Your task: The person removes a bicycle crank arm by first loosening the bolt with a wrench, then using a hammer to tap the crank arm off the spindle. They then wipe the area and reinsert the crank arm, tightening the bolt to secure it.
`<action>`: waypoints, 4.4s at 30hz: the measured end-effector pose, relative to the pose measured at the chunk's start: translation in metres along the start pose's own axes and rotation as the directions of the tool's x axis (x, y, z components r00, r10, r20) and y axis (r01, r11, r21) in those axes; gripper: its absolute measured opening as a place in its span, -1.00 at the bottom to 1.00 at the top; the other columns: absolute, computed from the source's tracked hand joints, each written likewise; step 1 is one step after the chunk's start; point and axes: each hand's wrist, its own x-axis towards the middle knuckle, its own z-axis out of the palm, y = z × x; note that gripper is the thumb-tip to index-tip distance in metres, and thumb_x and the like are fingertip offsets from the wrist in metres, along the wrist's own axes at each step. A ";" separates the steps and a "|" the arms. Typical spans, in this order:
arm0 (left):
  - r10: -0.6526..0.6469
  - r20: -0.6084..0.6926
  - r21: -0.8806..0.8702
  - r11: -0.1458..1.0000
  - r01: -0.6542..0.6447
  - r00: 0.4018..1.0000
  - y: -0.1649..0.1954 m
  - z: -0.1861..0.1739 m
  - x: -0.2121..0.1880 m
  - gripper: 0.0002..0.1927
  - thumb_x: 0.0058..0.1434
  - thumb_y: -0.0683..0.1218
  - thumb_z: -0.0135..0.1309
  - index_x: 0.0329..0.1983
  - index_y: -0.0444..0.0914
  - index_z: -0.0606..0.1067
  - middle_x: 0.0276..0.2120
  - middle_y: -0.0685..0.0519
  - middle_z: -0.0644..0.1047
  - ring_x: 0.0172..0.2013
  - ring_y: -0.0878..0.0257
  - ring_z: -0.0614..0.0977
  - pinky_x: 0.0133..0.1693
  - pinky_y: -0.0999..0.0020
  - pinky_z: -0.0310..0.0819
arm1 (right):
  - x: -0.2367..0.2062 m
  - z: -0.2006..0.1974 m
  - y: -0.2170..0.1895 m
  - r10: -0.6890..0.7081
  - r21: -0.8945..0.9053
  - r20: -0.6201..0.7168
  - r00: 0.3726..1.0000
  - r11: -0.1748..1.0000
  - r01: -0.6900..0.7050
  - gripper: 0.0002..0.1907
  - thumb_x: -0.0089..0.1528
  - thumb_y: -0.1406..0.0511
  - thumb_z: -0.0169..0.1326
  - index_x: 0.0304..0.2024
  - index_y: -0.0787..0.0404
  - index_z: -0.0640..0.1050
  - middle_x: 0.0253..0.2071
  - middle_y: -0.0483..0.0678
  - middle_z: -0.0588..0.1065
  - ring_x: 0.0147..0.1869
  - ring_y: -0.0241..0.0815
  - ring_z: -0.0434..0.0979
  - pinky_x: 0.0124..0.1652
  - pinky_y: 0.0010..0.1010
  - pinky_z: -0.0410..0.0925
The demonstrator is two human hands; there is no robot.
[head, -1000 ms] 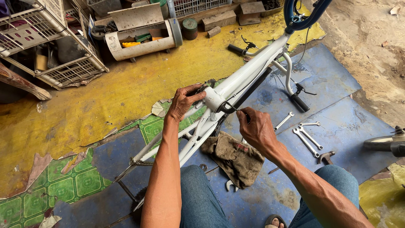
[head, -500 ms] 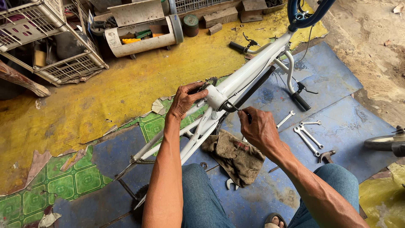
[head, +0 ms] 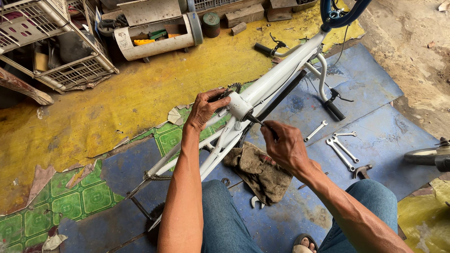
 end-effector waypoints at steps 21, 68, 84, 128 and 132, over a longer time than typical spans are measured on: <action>-0.006 -0.016 0.044 0.999 0.007 1.000 0.001 -0.001 -0.001 -0.43 0.07 0.06 0.33 0.10 -0.32 0.59 -0.01 -0.05 0.66 0.00 0.23 0.64 0.12 0.34 0.47 | -0.010 0.000 -0.004 -0.001 -0.166 0.007 1.000 0.986 0.002 -0.77 0.31 0.26 0.07 -0.10 0.26 0.63 -0.45 0.00 0.58 -0.72 -0.28 0.33 -0.74 -0.37 0.22; -0.024 0.001 -0.005 1.000 0.024 1.000 0.001 0.000 -0.002 -0.40 0.05 0.08 0.33 0.09 -0.35 0.59 -0.03 -0.08 0.66 0.01 0.20 0.64 0.13 0.30 0.46 | 0.015 -0.023 -0.013 0.292 -0.180 0.081 0.953 0.945 -0.274 -0.62 0.38 0.18 -0.04 -0.35 0.28 0.65 -0.80 -0.06 0.38 -0.80 -0.20 0.19 -0.72 -0.21 0.14; -0.001 0.002 0.012 1.000 0.001 1.000 -0.004 -0.001 0.002 -0.47 0.09 0.04 0.33 0.07 -0.33 0.61 -0.08 -0.05 0.68 -0.06 0.26 0.65 0.08 0.35 0.48 | 0.012 -0.007 -0.009 0.223 -0.083 0.025 0.974 0.972 -0.220 -0.73 0.34 0.25 0.03 -0.24 0.30 0.66 -0.76 -0.02 0.45 -0.79 -0.21 0.27 -0.73 -0.29 0.16; -0.008 -0.011 -0.008 1.000 0.007 1.000 -0.001 0.001 0.000 -0.45 0.06 0.03 0.34 0.07 -0.35 0.61 -0.07 -0.08 0.68 -0.05 0.22 0.66 0.09 0.35 0.50 | 0.014 -0.002 -0.001 0.280 -0.023 0.040 0.959 0.960 -0.279 -0.71 0.36 0.24 0.01 -0.14 0.29 0.67 -0.79 -0.08 0.40 -0.80 -0.31 0.13 -0.77 -0.35 0.02; -0.003 -0.014 0.004 1.000 0.004 1.000 -0.001 0.000 0.000 -0.45 0.06 0.03 0.34 0.07 -0.33 0.60 -0.06 -0.05 0.67 -0.04 0.25 0.66 0.10 0.36 0.49 | 0.004 0.001 0.008 0.096 0.014 -0.008 0.995 0.995 -0.096 -0.74 0.37 0.24 0.04 -0.14 0.28 0.66 -0.65 -0.10 0.50 -0.75 -0.36 0.21 -0.75 -0.42 0.08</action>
